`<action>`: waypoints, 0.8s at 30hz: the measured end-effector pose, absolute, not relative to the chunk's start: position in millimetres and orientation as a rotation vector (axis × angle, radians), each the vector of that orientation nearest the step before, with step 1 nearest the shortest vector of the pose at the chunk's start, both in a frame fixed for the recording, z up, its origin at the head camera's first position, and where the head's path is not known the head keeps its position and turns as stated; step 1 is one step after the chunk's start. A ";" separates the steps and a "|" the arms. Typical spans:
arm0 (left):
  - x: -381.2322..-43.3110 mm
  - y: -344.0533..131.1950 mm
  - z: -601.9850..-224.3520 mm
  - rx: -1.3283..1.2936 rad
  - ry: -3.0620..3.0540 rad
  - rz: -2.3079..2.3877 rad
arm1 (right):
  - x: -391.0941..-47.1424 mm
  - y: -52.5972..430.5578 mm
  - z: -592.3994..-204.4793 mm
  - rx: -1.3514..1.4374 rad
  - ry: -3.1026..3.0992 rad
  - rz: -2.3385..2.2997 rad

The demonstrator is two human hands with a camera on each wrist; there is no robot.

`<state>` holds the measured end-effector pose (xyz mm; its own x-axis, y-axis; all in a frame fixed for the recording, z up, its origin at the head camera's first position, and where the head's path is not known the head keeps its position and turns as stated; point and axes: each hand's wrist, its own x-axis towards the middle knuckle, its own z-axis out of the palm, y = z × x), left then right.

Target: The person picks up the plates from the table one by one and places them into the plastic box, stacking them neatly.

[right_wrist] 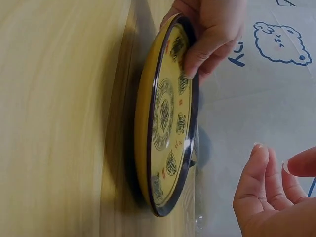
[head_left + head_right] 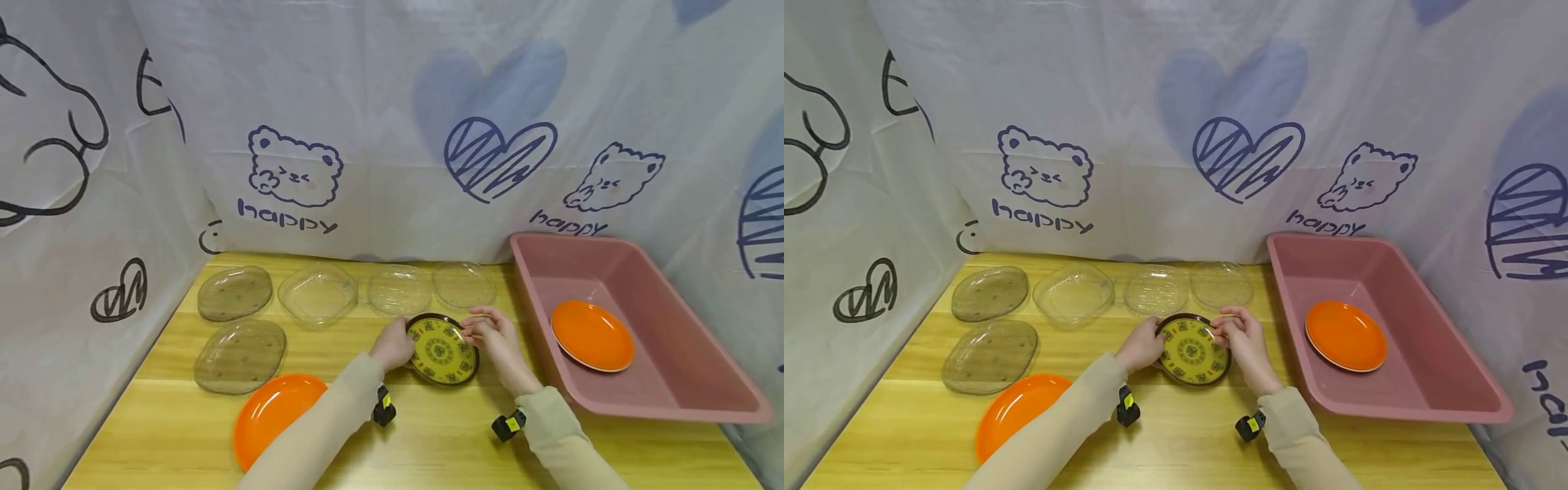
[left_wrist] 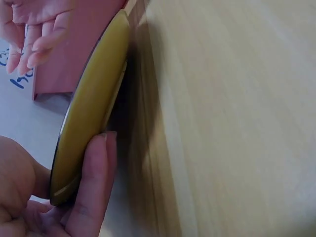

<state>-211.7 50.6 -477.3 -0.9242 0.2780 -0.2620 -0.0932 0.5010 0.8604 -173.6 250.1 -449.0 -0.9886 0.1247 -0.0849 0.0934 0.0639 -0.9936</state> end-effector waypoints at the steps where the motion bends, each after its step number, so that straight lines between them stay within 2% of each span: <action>1: -211.1 51.1 -476.6 0.158 2.374 1.405 | -172.9 250.0 -448.8 -0.226 -2.275 2.105; 14: -208.7 50.3 -470.3 0.212 2.522 1.315 | -169.9 246.8 -452.6 -0.108 -2.300 1.904; 24: -210.8 47.9 -466.2 0.268 2.632 1.301 | -165.2 246.5 -456.2 0.001 -2.397 1.547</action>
<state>-210.8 47.9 -466.2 -0.9650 0.2457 -0.0920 0.0761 0.5977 0.7981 -165.2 246.5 -456.2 -0.9586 0.1538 0.2395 -0.1548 0.4245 -0.8921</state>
